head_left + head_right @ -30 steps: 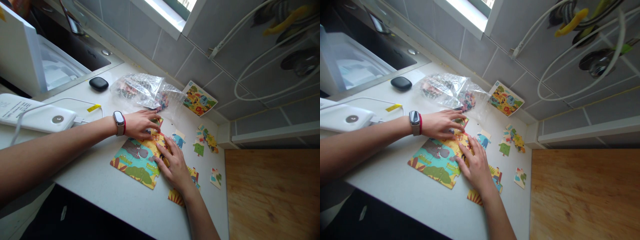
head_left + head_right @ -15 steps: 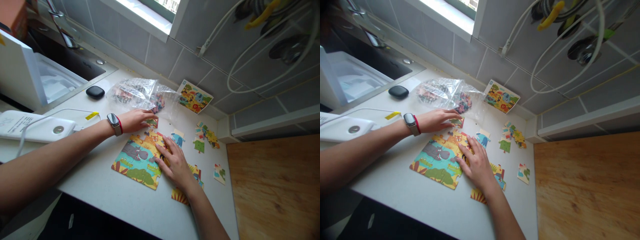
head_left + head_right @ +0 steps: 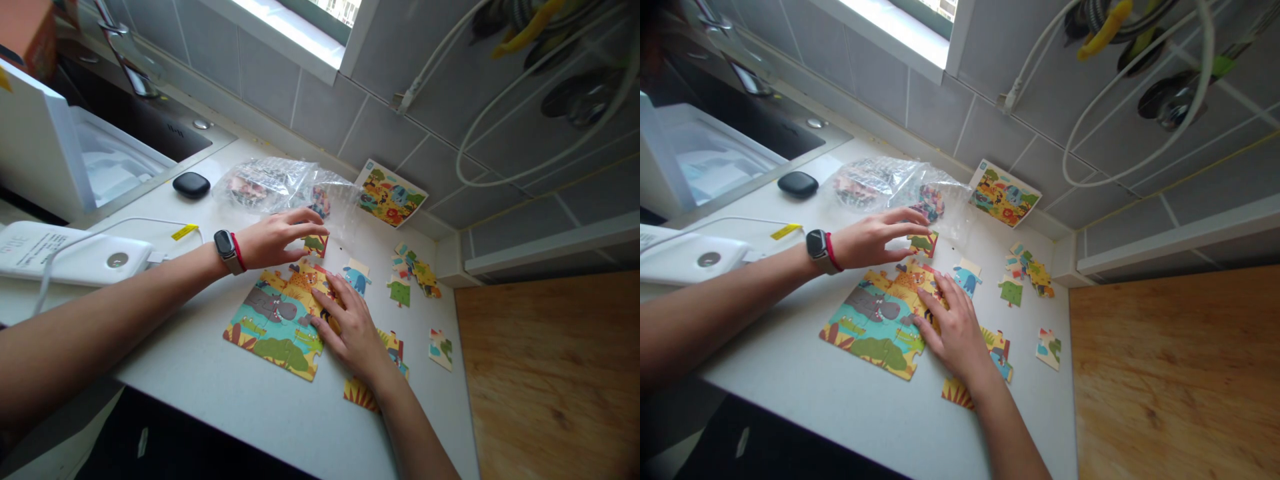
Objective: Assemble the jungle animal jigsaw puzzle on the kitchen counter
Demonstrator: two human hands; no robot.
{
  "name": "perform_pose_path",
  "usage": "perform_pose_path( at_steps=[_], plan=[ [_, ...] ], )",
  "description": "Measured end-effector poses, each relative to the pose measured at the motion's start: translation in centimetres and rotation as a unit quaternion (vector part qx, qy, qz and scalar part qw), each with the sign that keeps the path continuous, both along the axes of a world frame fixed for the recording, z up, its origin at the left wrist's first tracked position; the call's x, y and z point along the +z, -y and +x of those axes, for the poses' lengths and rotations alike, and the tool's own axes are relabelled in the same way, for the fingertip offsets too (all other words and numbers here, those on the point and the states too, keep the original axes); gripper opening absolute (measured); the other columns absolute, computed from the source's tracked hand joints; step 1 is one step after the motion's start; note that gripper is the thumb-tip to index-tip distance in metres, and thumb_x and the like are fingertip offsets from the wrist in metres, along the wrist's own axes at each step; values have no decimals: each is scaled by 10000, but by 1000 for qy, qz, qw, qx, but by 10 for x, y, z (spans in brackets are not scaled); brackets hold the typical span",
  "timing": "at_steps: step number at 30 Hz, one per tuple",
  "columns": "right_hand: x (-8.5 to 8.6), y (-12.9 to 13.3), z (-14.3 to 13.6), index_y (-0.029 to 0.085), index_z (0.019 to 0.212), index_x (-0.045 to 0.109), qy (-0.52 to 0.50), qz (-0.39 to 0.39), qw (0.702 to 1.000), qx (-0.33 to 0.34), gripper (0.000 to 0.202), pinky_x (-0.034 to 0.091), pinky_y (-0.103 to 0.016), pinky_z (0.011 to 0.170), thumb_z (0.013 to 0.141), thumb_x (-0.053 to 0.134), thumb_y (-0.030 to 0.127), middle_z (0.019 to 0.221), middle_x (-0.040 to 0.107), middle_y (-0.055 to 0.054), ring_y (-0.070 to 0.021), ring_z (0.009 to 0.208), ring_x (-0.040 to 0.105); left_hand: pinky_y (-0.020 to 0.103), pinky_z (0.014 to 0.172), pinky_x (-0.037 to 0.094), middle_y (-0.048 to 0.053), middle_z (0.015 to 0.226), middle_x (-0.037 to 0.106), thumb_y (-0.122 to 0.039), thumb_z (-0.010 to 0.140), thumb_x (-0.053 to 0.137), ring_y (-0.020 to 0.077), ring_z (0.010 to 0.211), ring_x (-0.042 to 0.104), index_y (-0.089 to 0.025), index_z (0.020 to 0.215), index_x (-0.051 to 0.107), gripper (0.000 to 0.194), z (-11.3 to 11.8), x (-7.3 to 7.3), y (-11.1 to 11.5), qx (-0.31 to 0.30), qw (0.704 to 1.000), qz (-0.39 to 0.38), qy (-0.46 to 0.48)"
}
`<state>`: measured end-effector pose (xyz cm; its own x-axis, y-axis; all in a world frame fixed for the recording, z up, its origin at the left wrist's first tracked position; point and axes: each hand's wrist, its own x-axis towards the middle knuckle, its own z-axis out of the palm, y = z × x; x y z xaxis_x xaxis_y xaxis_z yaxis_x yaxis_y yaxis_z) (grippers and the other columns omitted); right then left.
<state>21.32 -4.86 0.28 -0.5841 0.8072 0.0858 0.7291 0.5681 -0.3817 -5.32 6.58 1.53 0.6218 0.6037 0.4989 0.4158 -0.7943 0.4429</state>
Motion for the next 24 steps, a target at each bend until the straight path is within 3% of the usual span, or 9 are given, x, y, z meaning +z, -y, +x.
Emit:
perform_pose_path(
  at_steps=[7, 14, 19, 24],
  plan=[
    [0, 0, 0, 284, 1463, 591, -13, 1, 1000, -4, 454, 418, -591, 1198, 1042, 551, 446, 1638, 425, -115, -313, 1524, 386, 421, 1076, 556, 124, 1319, 638, -241, 983, 637, 225, 1223, 638, -239, 1296, 640, 313, 9, 8, 11, -54, 998, 14, 42],
    [-2, 0, 1, 279, 1458, 601, -8, -4, 1000, -10, 459, 414, -588, 1196, 1038, 557, 459, 1597, 470, -140, -315, 1522, 389, 398, 1066, 562, 122, 1311, 640, -213, 971, 630, 221, 1192, 650, -238, 1285, 653, 317, 14, 7, 15, -69, 997, -3, 34],
    [1, 0, 0, 278, 1471, 587, -5, -13, 1000, -4, 464, 387, -577, 1220, 1041, 554, 450, 1659, 394, -114, -304, 1538, 361, 413, 1059, 557, 135, 1334, 635, -181, 959, 615, 243, 1201, 650, -211, 1390, 596, 432, 5, -2, 4, -37, 999, -21, -16],
    [0, 1, 1, 256, 1466, 596, -3, -18, 1000, -4, 466, 380, -572, 1225, 1039, 558, 441, 1663, 389, -123, -309, 1536, 363, 388, 1006, 570, 116, 1289, 667, -181, 931, 624, 235, 1119, 692, -202, 1283, 663, 355, -13, -12, -13, 4, 996, -59, -73]
  ],
)
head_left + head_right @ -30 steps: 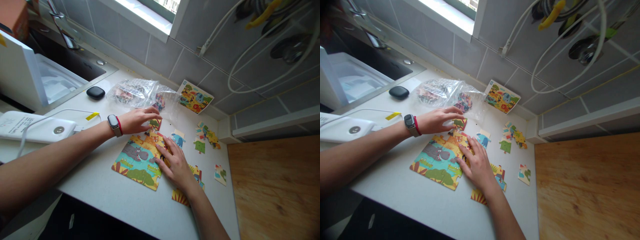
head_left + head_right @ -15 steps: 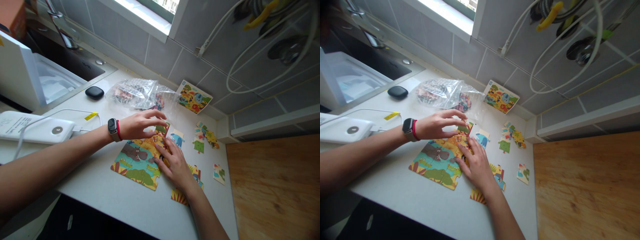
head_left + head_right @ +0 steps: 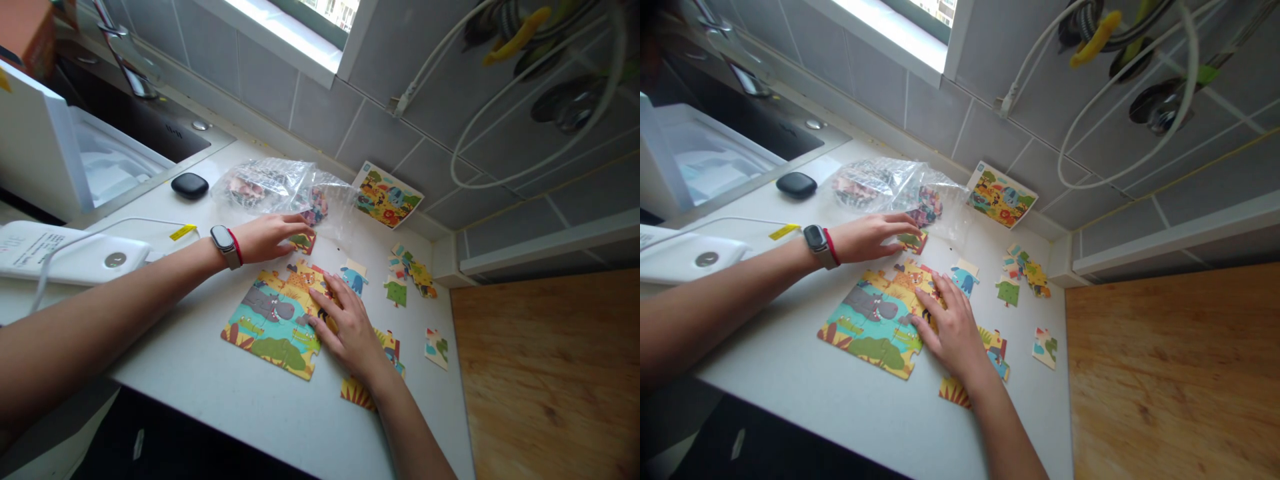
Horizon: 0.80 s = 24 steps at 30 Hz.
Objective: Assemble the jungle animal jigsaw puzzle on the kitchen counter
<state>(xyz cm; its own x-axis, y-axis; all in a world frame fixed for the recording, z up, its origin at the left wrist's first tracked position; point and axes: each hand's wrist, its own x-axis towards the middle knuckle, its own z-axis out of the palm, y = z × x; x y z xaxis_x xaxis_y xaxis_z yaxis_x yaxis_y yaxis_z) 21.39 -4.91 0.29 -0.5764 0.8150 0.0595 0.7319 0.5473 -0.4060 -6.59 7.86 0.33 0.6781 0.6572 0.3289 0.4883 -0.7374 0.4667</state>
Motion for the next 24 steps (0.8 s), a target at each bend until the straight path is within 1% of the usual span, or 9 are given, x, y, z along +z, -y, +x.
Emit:
perform_pose_path(
  at_steps=[5, 13, 18, 24],
  plan=[
    [-2, 0, 1, 284, 1471, 594, -13, 1, 1000, -4, 463, 383, -568, 1224, 1032, 568, 429, 1657, 404, -102, -308, 1530, 374, 351, 999, 562, 93, 1291, 683, -187, 926, 612, 218, 1106, 702, -213, 1250, 681, 333, -6, -2, -4, -5, 1000, -24, -12],
    [-1, 0, 0, 277, 1467, 597, -15, 2, 1000, -4, 459, 381, -564, 1228, 1036, 558, 433, 1654, 406, -106, -305, 1532, 370, 391, 1024, 562, 108, 1356, 638, -166, 916, 624, 237, 1162, 679, -214, 1269, 678, 361, -2, -3, -2, 2, 1000, 8, -2],
    [-2, 0, 0, 273, 1463, 598, -10, 3, 1000, -4, 458, 374, -557, 1236, 1036, 564, 432, 1652, 409, -105, -302, 1542, 354, 402, 1048, 550, 108, 1310, 660, -179, 919, 645, 240, 1180, 661, -212, 1277, 680, 361, -2, -2, -3, 9, 1000, 5, 22],
    [-1, 1, 0, 268, 1466, 595, 0, -2, 1000, -6, 462, 374, -557, 1235, 1033, 568, 430, 1670, 377, -110, -303, 1549, 339, 403, 1049, 541, 91, 1257, 683, -201, 925, 646, 238, 1164, 654, -233, 1255, 703, 337, -1, -2, -2, 15, 1000, 13, 15]
  ],
)
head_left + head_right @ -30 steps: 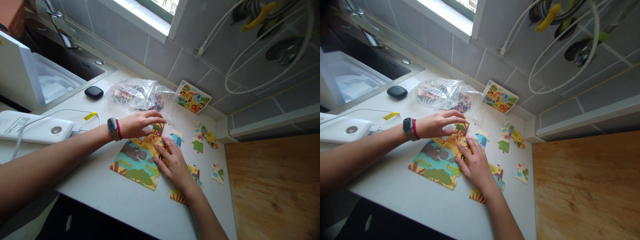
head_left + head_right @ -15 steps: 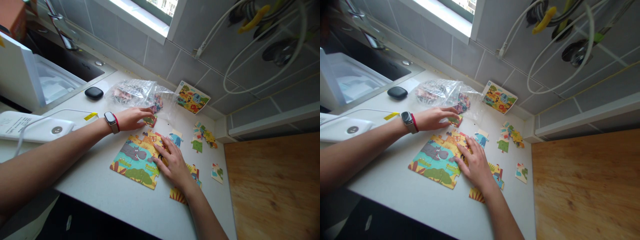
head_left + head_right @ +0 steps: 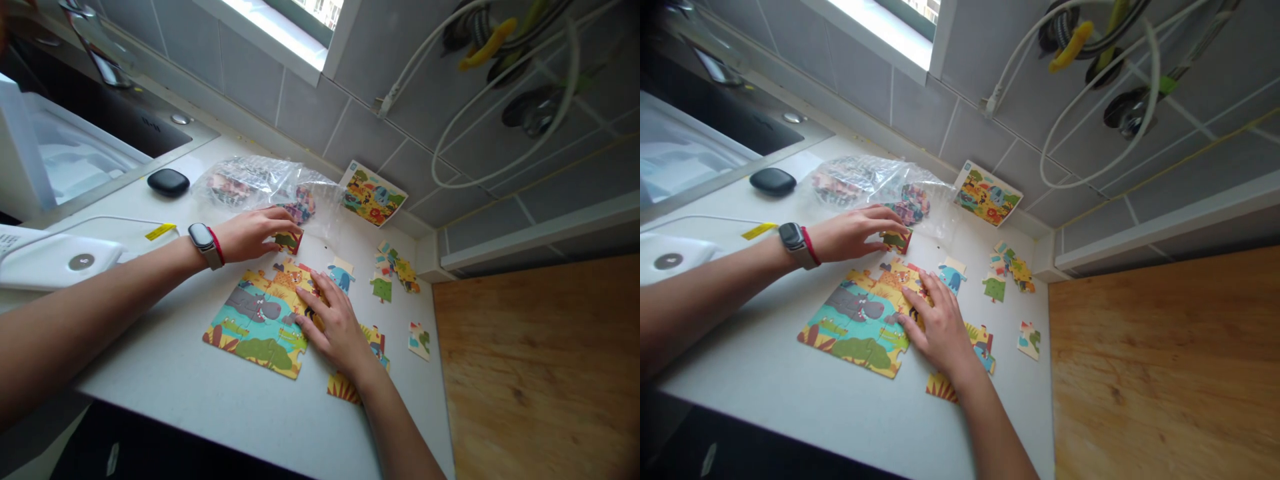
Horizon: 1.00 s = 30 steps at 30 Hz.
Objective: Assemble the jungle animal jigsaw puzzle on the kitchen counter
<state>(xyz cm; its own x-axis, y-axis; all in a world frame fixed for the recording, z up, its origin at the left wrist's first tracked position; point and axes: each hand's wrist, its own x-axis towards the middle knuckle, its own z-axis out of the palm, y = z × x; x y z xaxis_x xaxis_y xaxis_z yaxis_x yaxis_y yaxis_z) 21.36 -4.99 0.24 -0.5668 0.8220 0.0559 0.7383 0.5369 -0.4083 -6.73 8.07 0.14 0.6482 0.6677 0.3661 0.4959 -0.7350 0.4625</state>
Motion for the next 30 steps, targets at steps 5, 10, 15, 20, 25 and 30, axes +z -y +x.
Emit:
perform_pose_path(
  at_steps=[5, 10, 15, 20, 25, 30],
  plan=[
    [2, 0, -1, 284, 1463, 597, -1, -4, 1000, -2, 461, 372, -559, 1237, 1024, 588, 425, 1661, 397, -98, -300, 1543, 351, 377, 1017, 561, 92, 1309, 657, -216, 948, 610, 216, 1117, 681, -246, 1253, 706, 321, 2, -1, 2, -6, 1000, -11, 1],
    [4, 0, -1, 305, 1470, 592, -9, -1, 1000, -5, 467, 378, -553, 1236, 1016, 604, 416, 1665, 393, -79, -300, 1541, 354, 355, 992, 579, 88, 1278, 664, -195, 944, 595, 205, 1089, 692, -238, 1219, 718, 304, 4, -2, 3, 2, 1000, -10, 22],
    [1, 1, -1, 293, 1462, 599, -22, 2, 1000, -1, 464, 377, -556, 1237, 1017, 603, 425, 1661, 399, -91, -295, 1537, 361, 338, 985, 576, 84, 1185, 689, -170, 985, 518, 192, 1066, 693, -213, 1124, 741, 267, 9, 5, 6, 15, 998, 10, 62],
    [4, -7, 13, 283, 1413, 645, -91, 32, 995, -23, 403, 420, -534, 1212, 1016, 597, 326, 1567, 525, -92, -278, 1484, 445, 330, 956, 584, 87, 1147, 705, -193, 1025, 507, 179, 1052, 695, -206, 1061, 744, 240, 13, 11, 10, 13, 993, 28, 113],
    [25, -19, 52, 269, 1259, 743, -152, 86, 975, -139, 294, 505, -486, 1122, 1001, 614, 323, 1304, 720, -94, -264, 1257, 645, 346, 940, 595, 86, 1108, 721, -234, 1040, 528, 181, 1042, 701, -209, 1044, 750, 224, 17, 13, 14, 6, 990, 12, 138],
    [33, -20, 81, 236, 1135, 775, -224, 49, 941, -250, 266, 571, -438, 988, 971, 653, 407, 1179, 758, -111, -269, 1130, 696, 344, 877, 613, 90, 1071, 740, -254, 1036, 554, 170, 962, 710, -198, 1063, 746, 202, 30, 14, 28, -28, 986, -42, 160]
  ],
)
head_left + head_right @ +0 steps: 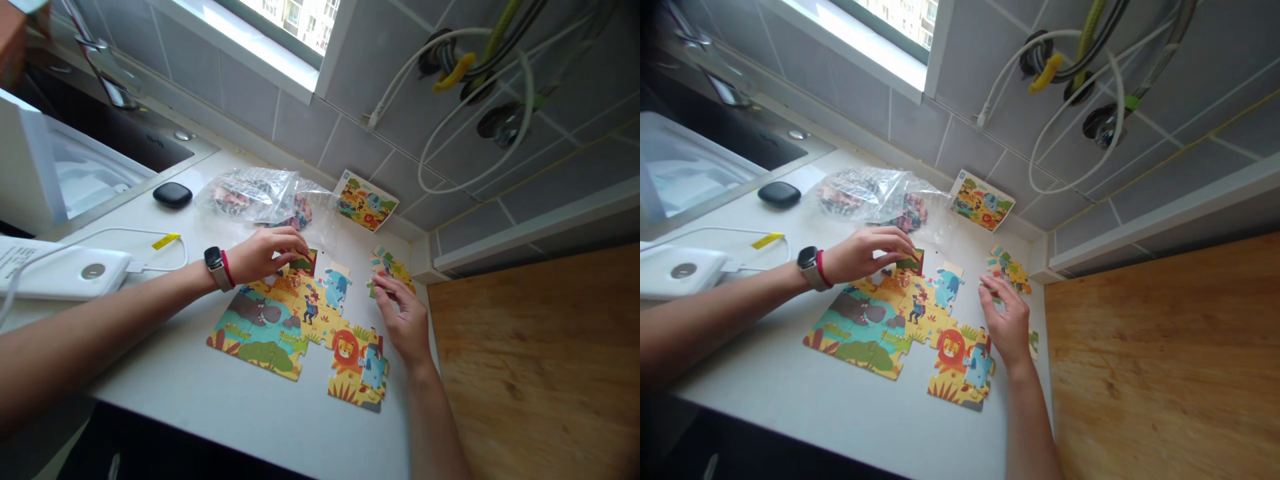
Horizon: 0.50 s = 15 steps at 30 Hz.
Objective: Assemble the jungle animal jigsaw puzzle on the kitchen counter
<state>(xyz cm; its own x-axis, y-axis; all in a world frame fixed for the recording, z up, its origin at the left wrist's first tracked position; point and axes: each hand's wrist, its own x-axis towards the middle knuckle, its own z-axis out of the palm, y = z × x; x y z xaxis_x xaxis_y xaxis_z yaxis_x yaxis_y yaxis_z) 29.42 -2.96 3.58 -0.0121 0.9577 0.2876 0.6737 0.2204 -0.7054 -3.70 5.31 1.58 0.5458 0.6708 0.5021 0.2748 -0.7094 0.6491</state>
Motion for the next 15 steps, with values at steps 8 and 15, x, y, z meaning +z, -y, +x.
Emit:
perform_pose_path(
  at_steps=[8, 15],
  plan=[
    [-15, 13, -34, 225, 1383, 615, -227, -225, 935, 151, 553, 577, -299, 689, 888, 749, 432, 959, 744, -48, -163, 762, 694, 336, 868, 631, 93, 1069, 750, -197, 1022, 579, 173, 979, 729, -183, 1053, 725, 150, 45, -4, 45, -98, 990, -83, 57],
    [-10, 10, 21, 176, 1205, 723, -204, -213, 952, 80, 478, 550, -298, 683, 809, 795, 434, 818, 691, -22, -160, 709, 658, 338, 876, 643, 113, 1187, 728, -202, 1055, 495, 186, 1061, 735, -186, 1267, 622, 249, 73, 9, 51, -63, 988, -124, 67]
  ],
)
